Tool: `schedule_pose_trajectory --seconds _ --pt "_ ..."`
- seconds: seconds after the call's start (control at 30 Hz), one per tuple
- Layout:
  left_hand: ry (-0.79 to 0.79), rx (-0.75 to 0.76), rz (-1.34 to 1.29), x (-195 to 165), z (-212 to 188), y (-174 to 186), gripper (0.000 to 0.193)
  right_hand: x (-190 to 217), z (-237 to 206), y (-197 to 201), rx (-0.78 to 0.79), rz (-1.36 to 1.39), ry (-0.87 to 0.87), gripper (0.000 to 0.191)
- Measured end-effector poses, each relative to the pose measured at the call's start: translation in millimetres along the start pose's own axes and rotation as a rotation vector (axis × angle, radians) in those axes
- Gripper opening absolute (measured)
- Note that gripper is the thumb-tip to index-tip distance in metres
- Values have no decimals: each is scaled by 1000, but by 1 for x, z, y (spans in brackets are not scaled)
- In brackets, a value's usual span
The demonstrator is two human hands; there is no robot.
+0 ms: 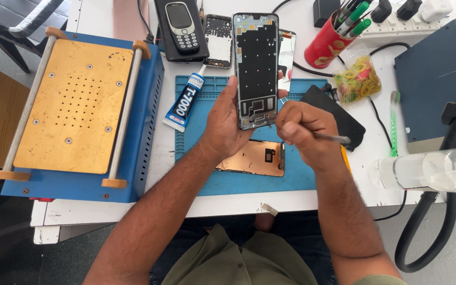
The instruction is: The person removes the back cover of a smartphone and uses tweezers to detach and lift internal components and adhesive strips from the phone's frame. The back cover is placed on the workbench, and the phone is held and rotated while components are carefully extracted.
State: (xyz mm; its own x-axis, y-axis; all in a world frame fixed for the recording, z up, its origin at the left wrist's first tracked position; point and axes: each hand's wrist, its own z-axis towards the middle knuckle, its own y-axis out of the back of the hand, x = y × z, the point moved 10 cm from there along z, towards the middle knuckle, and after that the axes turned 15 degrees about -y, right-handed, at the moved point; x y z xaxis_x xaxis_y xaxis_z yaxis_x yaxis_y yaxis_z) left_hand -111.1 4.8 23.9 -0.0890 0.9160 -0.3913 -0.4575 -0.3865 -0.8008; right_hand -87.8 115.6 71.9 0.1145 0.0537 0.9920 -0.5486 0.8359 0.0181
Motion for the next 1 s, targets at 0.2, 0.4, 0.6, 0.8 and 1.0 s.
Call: schedule_pose_trajectory --seconds 0.2,0.4,0.6,0.8,1.0 --pt "-64 -91 274 -8 2 13 64 4 8 -8 -251 -416 -59 31" --pt "-136 -7 644 -16 5 15 76 10 11 -10 -371 -560 3 26" --pt "-205 64 792 -18 6 15 80 7 10 -7 -381 -536 -6 16" --pt "-214 86 882 -13 7 17 77 -3 11 2 -386 -504 -95 6" --pt "-201 92 878 -9 5 16 76 -25 13 7 -304 -309 -247 8"
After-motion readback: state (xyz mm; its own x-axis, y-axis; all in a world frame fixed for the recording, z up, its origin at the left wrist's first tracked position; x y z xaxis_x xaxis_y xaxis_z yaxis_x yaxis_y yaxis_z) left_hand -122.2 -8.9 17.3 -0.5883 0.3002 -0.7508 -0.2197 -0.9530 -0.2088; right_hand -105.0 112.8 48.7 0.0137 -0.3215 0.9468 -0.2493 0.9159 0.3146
